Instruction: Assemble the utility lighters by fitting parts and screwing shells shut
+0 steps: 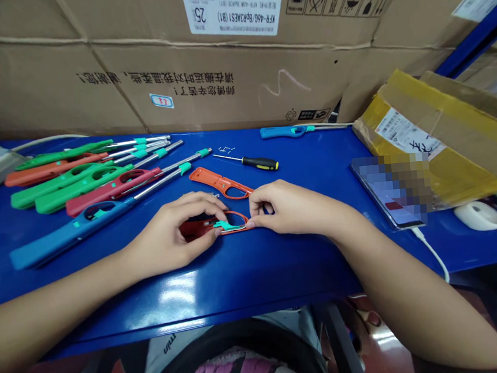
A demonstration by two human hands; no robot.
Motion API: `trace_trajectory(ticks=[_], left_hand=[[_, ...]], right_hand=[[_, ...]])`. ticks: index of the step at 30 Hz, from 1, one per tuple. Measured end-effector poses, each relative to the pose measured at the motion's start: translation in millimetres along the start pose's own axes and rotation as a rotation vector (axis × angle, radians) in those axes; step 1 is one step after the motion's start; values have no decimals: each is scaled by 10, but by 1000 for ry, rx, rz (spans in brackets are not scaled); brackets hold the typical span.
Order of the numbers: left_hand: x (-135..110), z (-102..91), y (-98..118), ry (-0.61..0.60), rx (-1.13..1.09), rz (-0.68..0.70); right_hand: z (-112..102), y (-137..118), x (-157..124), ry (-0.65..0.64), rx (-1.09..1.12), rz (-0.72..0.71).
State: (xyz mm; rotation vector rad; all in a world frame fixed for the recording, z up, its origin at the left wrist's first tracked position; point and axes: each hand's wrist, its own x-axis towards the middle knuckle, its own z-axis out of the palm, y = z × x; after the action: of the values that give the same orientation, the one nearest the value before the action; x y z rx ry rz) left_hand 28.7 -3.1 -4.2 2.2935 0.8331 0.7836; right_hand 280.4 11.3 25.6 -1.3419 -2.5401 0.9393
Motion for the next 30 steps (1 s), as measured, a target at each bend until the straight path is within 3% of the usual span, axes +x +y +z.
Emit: trace_trajectory(ticks=[13,19,23,27,30], left_hand=[[12,-172,46,-41,413,186],[7,-165,-2,-65,356,137],[1,-142,-18,-97,325,119],[2,-96,-26,-114,238,108],[3,-60,-37,-80,176,107]], right_hand=[[-146,12,-81,20,-126,-44],[-172,27,-82,19,-114,-69],[-128,23,-60,114,-147,-130],[-14,-41,-25,258,-210,-295],[96,-94,5,240,-239,-404]])
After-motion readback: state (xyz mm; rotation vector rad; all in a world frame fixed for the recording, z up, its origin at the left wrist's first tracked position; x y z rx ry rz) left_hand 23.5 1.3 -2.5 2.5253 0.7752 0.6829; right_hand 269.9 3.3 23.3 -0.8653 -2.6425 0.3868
